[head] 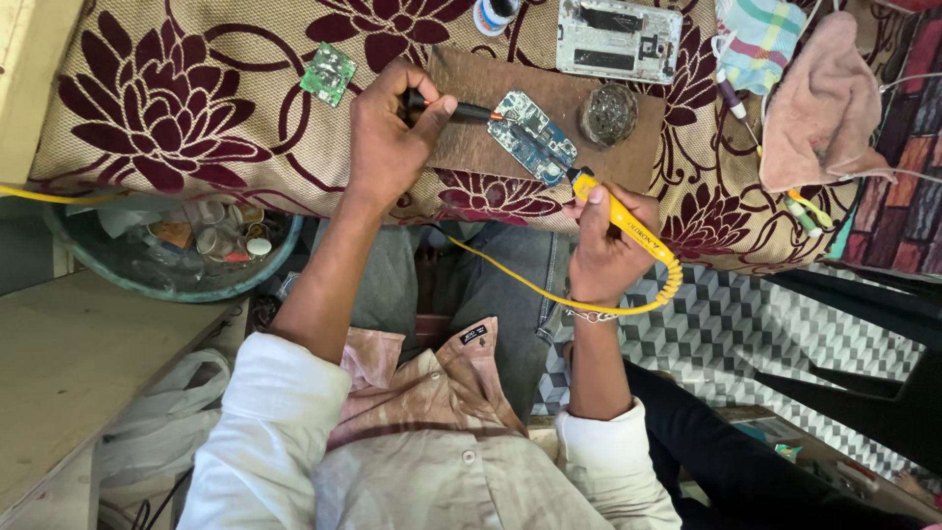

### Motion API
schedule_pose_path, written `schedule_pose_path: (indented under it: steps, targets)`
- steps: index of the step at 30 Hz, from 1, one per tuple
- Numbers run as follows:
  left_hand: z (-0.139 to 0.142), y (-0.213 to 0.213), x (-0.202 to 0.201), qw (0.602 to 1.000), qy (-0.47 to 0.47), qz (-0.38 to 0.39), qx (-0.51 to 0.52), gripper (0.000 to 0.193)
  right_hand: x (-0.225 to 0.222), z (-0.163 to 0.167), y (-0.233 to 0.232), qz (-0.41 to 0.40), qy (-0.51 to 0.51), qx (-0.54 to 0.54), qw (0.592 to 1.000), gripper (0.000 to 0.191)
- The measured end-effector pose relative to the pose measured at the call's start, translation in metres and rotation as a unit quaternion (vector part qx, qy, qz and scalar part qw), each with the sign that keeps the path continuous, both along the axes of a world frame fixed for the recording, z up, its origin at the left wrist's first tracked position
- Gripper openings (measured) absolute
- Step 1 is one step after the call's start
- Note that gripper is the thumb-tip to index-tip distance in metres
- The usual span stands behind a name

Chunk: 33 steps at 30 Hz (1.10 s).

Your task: The person uses a soldering iron and a screwdriver to work on a small blue circuit board placed on a wooden board. They repeatedly apply the soldering iron to various points on the board while holding it steady with the screwdriver.

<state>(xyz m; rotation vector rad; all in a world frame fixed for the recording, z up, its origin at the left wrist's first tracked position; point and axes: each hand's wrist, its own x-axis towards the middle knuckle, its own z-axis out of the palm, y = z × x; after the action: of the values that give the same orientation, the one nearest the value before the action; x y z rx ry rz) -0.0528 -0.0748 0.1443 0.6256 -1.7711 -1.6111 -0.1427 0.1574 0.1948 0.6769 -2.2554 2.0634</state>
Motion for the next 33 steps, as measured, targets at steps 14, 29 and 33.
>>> schedule_pose_path:
  steps: [14,29,33]
  targets:
    - [-0.003,0.001,0.0,1.0,-0.009,0.008,0.018,0.023,0.014,0.004,0.015,0.049,0.081,0.083,0.992,0.016]
    - [0.0,-0.001,0.0,1.0,-0.018,0.0,0.02,0.021,0.011,-0.007,0.01,0.021,0.032,0.03,0.999,0.017]
    - [0.0,-0.002,0.0,1.0,-0.01,0.007,-0.002,0.024,0.009,-0.01,0.006,0.011,0.036,0.022,0.999,0.018]
